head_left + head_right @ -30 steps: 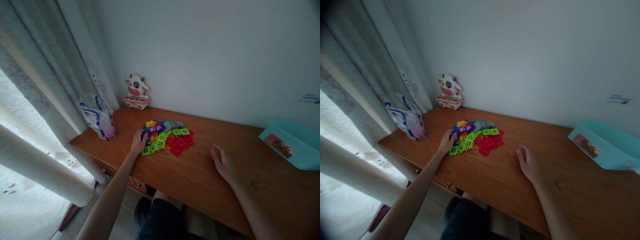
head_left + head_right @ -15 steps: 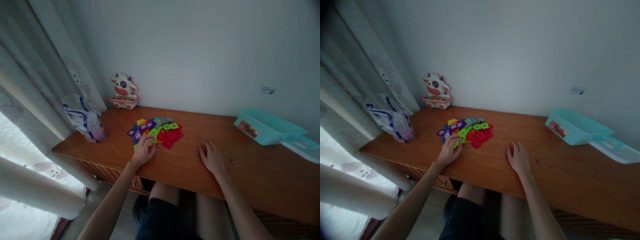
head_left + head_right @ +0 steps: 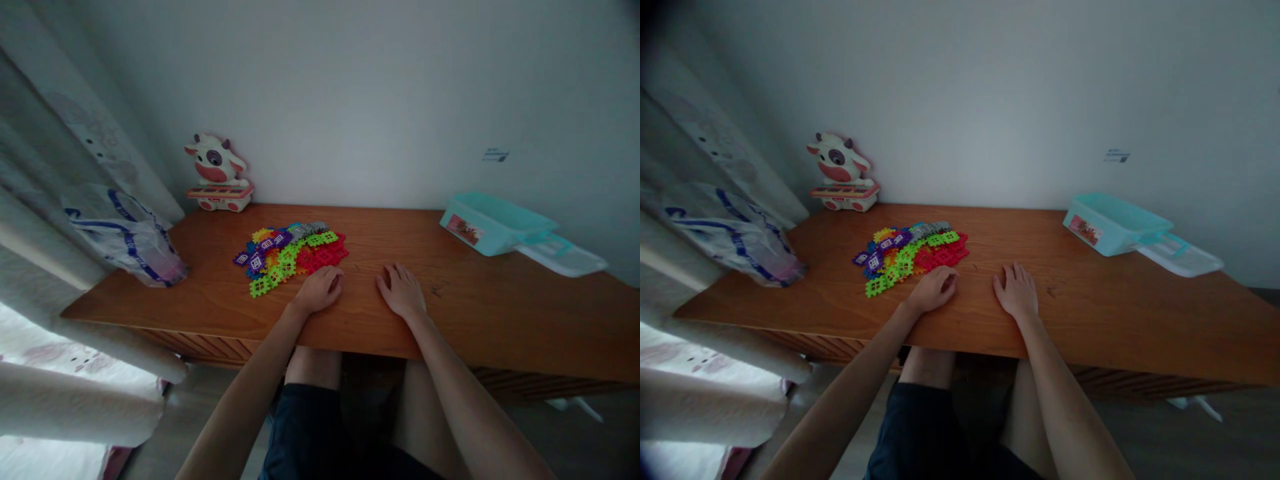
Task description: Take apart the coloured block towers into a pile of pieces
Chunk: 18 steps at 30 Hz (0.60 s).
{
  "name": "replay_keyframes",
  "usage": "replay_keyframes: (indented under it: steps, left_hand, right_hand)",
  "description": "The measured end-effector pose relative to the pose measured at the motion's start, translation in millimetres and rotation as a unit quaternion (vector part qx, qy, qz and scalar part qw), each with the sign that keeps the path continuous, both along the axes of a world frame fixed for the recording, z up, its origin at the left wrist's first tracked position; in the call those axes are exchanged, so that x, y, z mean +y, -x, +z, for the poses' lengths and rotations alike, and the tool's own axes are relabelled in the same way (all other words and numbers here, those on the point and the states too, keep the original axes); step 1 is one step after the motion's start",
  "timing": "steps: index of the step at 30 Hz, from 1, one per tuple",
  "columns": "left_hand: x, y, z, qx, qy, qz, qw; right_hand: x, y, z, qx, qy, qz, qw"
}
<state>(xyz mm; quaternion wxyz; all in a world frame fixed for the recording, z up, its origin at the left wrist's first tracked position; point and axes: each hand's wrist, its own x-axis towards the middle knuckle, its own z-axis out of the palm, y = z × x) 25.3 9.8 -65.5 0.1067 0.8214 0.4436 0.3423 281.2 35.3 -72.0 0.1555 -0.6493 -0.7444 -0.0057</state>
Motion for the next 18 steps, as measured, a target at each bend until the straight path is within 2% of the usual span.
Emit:
replay_keyframes:
  steps: [9,18]
  left_hand:
    - [-6,6,0.1,-0.045,0.018,0.045,0.998]
    - [-5,5,-0.8,-0.035,0.032,0.063,0.997]
  right_hand:
    - [-2,3,0,-0.017,0.007,-0.015,1.0]
    - [-4,1,-9,0.012,-0.058,0.012,0.998]
